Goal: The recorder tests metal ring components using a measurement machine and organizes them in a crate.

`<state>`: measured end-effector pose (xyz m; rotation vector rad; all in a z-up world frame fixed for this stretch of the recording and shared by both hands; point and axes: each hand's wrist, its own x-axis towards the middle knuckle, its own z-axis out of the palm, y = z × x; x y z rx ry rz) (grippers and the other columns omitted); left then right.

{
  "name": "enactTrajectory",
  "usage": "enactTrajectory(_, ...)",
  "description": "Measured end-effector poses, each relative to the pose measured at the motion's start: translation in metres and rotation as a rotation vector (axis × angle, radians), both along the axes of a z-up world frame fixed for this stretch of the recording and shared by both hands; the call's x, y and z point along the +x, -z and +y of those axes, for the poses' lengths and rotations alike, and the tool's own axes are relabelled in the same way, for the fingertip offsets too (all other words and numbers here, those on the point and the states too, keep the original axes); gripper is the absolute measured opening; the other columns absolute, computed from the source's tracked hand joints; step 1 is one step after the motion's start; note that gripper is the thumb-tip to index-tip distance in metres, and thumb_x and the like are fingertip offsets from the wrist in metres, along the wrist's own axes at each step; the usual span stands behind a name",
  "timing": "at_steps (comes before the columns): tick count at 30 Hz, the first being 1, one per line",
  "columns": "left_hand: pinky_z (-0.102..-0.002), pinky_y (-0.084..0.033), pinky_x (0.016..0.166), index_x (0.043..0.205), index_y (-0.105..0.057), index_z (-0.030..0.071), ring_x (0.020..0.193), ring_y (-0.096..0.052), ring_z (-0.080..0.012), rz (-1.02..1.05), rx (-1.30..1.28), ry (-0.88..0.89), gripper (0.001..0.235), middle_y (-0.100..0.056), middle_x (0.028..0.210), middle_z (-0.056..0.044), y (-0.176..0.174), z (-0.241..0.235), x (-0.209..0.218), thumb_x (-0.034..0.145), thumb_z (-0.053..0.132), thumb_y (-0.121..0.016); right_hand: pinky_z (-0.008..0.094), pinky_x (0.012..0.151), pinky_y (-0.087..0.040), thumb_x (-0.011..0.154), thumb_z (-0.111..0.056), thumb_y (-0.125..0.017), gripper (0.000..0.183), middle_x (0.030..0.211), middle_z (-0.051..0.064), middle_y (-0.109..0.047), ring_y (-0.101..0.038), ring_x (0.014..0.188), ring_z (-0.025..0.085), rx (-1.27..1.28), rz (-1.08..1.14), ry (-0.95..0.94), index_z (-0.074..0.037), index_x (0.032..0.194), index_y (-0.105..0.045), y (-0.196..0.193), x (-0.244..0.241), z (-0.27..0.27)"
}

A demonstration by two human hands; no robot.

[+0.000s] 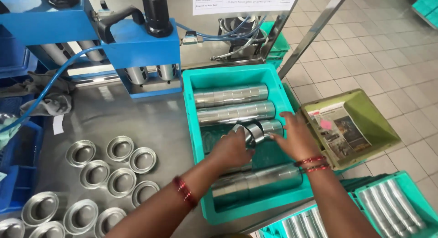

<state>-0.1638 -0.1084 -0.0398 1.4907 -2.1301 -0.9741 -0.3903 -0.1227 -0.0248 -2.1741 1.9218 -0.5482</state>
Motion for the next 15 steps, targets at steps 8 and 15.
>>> enactTrajectory(8, -0.042, -0.051, 0.100, 0.149, -0.035, 0.003, 0.122, -0.063, -0.0358, 0.561, 0.382, -0.416, 0.087, -0.061, 0.134, -0.028, 0.070, -0.044, -0.069, 0.078, 0.021, -0.082, 0.053, 0.096, -0.048, 0.080, -0.005, -0.074, 0.068, 0.125, 0.028, -0.060, -0.057, 0.117, 0.047, 0.078, 0.047, -0.132, -0.002, 0.140, -0.044, 0.027, -0.017, -0.007)
enactTrajectory(15, -0.040, -0.058, 0.090, 0.133, -0.052, 0.006, 0.107, -0.070, -0.0280, 0.624, 0.430, -0.564, 0.090, -0.070, 0.121, -0.018, 0.097, -0.054, -0.092, 0.059, 0.032, -0.096, 0.054, 0.099, -0.049, 0.082, -0.008, -0.069, 0.059, 0.127, 0.031, -0.061, -0.057, 0.120, 0.050, -0.087, 0.022, -0.237, 0.000, 0.138, -0.052, 0.117, -0.076, -0.033)
